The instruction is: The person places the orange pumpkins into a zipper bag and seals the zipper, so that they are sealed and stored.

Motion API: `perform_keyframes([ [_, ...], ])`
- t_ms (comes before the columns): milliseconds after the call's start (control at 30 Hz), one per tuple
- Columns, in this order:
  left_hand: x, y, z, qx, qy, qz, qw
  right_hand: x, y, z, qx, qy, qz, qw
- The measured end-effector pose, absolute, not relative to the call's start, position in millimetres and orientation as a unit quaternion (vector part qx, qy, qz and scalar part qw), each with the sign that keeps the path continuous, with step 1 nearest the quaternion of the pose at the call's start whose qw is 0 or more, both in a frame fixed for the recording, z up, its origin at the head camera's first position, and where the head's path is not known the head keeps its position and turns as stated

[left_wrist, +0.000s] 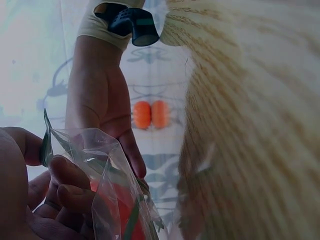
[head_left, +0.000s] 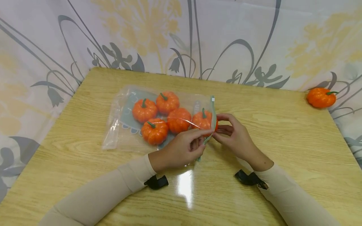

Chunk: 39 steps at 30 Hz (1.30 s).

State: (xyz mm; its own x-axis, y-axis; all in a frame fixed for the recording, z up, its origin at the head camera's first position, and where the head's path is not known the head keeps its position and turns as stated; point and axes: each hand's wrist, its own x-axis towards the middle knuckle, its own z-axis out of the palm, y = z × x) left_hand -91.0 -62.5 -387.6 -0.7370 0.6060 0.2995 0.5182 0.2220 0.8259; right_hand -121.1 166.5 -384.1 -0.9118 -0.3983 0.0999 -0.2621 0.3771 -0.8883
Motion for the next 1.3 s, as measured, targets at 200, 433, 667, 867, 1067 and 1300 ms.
perform_keyframes([
  [200,-91.4,-62.8,-387.4,0.362,0.780,0.508,0.043,-121.3,166.3,-384.0,-0.202,0.824,-0.523,0.084],
  [433,-91.5,-62.7,-387.9,0.362,0.781,0.507,0.041,-121.3,165.8,-385.1,-0.210,0.826,-0.516,0.082],
  [667,-91.5,-62.4,-388.2,0.362,0.781,0.507,0.052,-121.5,166.7,-386.2,-0.198,0.838,-0.503,0.075],
  [867,-91.7,-62.3,-388.6,0.360,0.781,0.508,0.058,-121.9,166.2,-387.8,-0.185,0.854,-0.480,0.077],
  [1067,-91.4,-62.1,-389.4,0.364,0.776,0.512,0.058,-120.6,166.1,-388.5,-0.202,0.861,-0.459,0.085],
  [1300,-91.7,-61.5,-389.3,0.366,0.777,0.510,0.053,-120.9,166.4,-389.1,-0.216,0.865,-0.444,0.096],
])
